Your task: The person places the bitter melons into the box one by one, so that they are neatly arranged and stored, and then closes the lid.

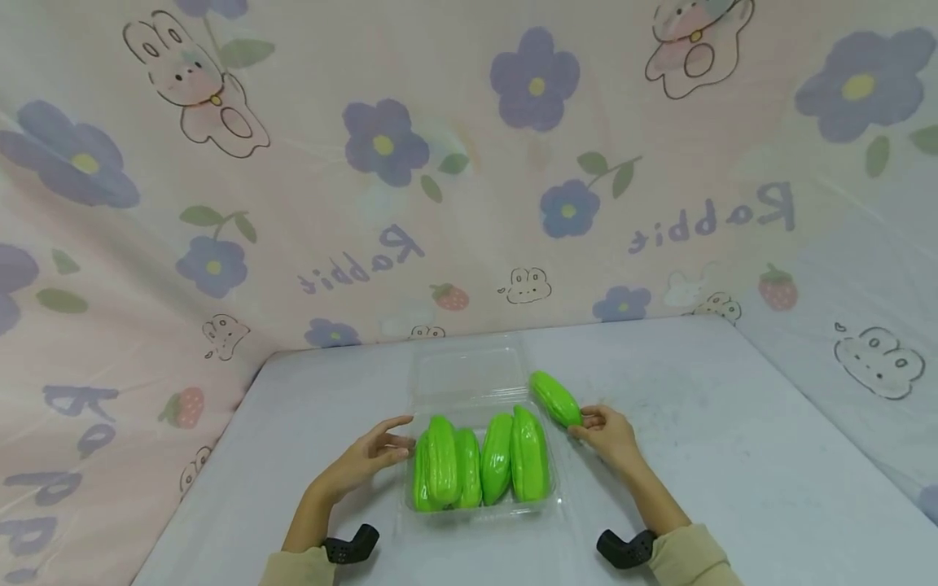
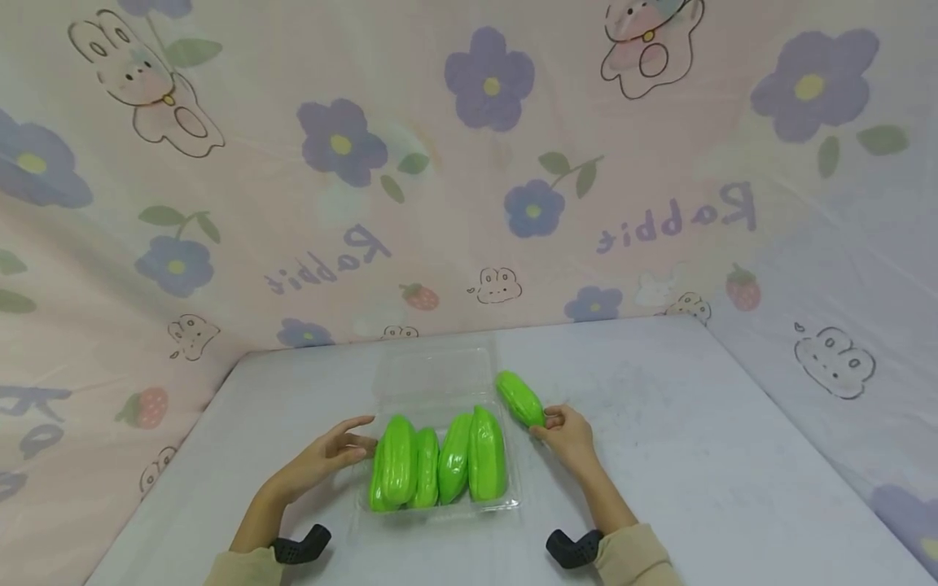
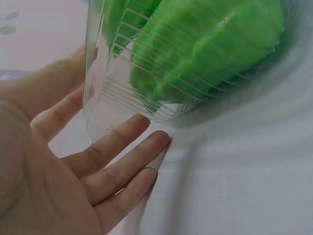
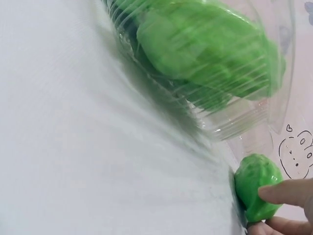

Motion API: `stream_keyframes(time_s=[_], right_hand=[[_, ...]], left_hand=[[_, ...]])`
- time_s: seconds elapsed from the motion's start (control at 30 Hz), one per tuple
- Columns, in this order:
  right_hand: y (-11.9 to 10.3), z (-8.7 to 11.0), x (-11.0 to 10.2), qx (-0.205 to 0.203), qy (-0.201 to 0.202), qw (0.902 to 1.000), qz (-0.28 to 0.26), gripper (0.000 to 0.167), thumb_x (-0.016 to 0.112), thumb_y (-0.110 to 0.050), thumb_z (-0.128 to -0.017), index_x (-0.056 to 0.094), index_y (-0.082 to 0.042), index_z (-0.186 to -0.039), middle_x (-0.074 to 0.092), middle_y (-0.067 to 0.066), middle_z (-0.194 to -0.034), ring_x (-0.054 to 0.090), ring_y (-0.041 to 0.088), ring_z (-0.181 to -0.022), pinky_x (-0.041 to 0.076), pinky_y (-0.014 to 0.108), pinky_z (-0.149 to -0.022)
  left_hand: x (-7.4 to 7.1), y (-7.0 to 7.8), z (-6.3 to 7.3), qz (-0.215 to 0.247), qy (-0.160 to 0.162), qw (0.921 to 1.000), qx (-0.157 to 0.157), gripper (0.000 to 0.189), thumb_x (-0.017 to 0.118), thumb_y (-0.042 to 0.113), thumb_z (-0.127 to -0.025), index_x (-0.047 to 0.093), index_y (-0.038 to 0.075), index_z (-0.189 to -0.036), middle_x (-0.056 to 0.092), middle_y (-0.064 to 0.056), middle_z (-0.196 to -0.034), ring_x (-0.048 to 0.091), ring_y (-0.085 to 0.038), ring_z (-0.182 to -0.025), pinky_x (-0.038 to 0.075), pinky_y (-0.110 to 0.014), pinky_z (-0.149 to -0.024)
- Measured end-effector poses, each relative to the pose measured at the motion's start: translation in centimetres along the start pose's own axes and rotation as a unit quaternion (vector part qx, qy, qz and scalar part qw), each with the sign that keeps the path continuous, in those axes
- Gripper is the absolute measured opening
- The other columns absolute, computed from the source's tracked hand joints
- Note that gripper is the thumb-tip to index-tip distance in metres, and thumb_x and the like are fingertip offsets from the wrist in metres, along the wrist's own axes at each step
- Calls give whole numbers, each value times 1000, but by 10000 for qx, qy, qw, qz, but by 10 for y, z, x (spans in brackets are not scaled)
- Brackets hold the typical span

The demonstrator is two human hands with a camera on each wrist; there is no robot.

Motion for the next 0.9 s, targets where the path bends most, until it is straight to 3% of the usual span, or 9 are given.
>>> stream_keyframes(time_s=[0.07,0.3,0.53,0.9], right_hand=[[-1,-1,-1,-34,22,10000,33,44,73,-11,-83,58,13,-117,67,22,-94,61,13,-76,46,19,-61],[-1,-1,-1,20,11,9999,112,43,72,-11,-84,58,13,-116,67,22,-94,65,23,-81,47,22,-60],[-1,-1,-1,16,65,10000,28,40,72,-9,-83,60,13,-113,66,17,-86,55,8,-69,44,20,-56],[1,0,-3,-8,148,9998,-153,41,65,-4,-81,58,16,-116,66,13,-81,53,5,-59,44,18,-51]], left_hand=[[0,1,0,15,-2,10000,15,59,53,27,-99,27,14,-152,53,-25,-137,51,-38,-127,43,-58,-105],[0,2,-1,60,-18,10000,70,60,53,28,-99,27,13,-152,52,-26,-137,52,-38,-127,43,-57,-106],[-1,-1,-3,25,18,10000,74,61,54,29,-99,28,14,-151,53,-26,-137,51,-40,-128,45,-54,-105],[0,2,0,57,-59,10000,38,61,53,28,-99,26,12,-152,52,-27,-137,52,-39,-127,44,-57,-105]])
Point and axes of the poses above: each hand's wrist, its own z-axis away from the middle knuckle, its own x-axis out of the palm, y = z × x, the point moved 5 cm from there along -z, towards the middle knuckle
